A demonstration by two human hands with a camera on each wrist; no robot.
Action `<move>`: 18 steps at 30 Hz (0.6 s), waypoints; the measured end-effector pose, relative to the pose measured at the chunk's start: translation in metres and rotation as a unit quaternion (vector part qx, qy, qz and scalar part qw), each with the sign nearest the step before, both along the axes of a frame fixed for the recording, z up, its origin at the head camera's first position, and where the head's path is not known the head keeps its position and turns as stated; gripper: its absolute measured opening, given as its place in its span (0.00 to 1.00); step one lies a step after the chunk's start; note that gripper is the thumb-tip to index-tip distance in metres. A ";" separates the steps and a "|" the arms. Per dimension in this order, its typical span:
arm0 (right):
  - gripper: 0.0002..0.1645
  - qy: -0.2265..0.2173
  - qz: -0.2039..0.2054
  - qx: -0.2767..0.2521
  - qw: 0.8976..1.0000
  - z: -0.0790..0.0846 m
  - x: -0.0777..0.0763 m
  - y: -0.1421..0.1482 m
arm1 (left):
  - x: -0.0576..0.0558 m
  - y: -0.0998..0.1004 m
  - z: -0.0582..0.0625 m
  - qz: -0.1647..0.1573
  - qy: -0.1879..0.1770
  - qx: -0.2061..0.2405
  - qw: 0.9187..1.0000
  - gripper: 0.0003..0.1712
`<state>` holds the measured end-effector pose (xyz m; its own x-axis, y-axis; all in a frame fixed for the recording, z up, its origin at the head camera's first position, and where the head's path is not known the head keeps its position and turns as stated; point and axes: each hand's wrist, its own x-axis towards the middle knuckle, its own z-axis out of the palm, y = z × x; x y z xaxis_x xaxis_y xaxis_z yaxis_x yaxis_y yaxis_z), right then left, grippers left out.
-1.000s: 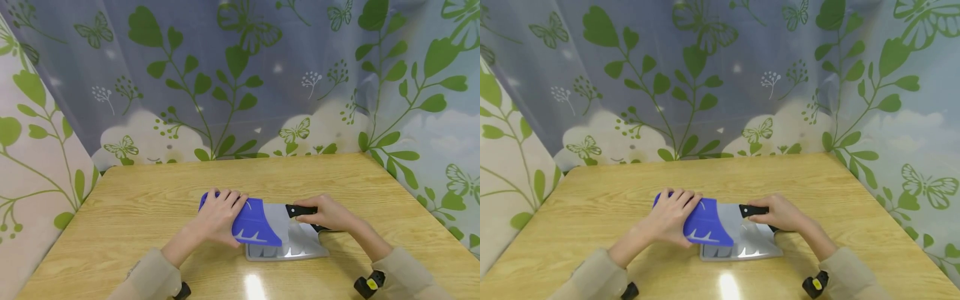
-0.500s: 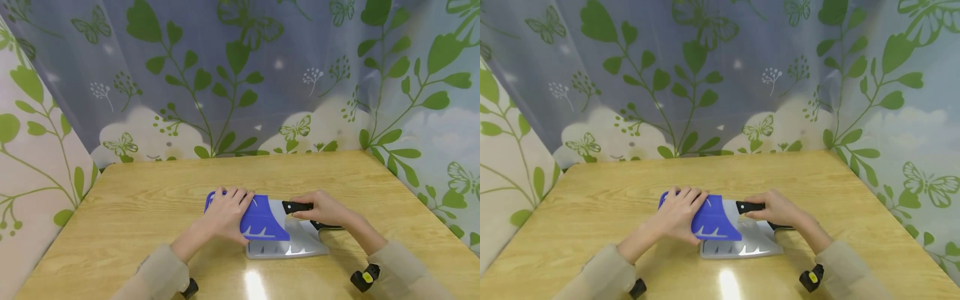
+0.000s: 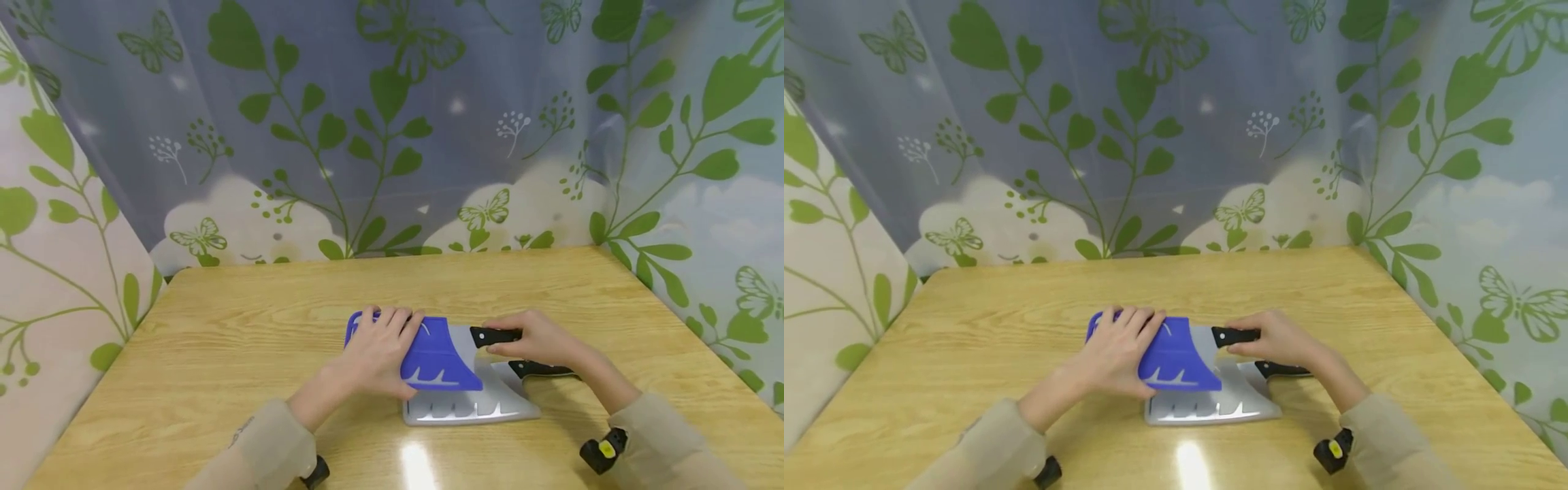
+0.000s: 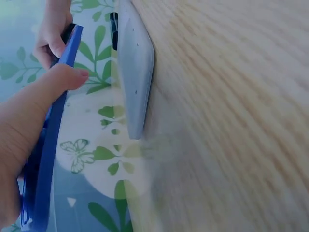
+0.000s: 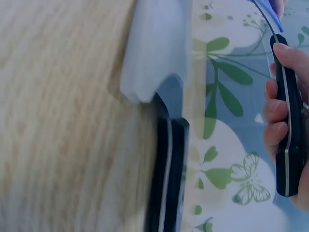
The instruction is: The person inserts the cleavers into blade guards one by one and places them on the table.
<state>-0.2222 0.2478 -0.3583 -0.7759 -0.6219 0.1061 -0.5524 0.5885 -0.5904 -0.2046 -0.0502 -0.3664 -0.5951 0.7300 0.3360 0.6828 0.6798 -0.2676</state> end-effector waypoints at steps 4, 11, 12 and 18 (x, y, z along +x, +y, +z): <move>0.30 -0.012 -0.007 -0.013 1.000 0.002 0.000 0.012 | -0.002 0.004 0.000 -0.016 0.013 0.014 1.000 0.64; 0.29 -0.013 -0.026 -0.016 0.999 0.003 0.002 0.040 | -0.007 0.004 -0.001 -0.015 0.027 0.020 0.999 0.64; 0.29 -0.014 -0.029 -0.016 0.999 0.003 0.002 0.043 | -0.007 0.004 -0.001 -0.018 0.029 0.018 0.999 0.64; 0.27 0.018 -0.033 -0.002 0.999 0.000 -0.002 0.053 | -0.014 0.009 -0.002 -0.028 0.052 0.005 0.998 0.63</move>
<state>-0.2242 0.3003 -0.3583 -0.8105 -0.5695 0.1368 -0.5336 0.6217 -0.5735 -0.2190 -0.0416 -0.3686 -0.5159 0.7569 0.4012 0.6884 0.6450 -0.3317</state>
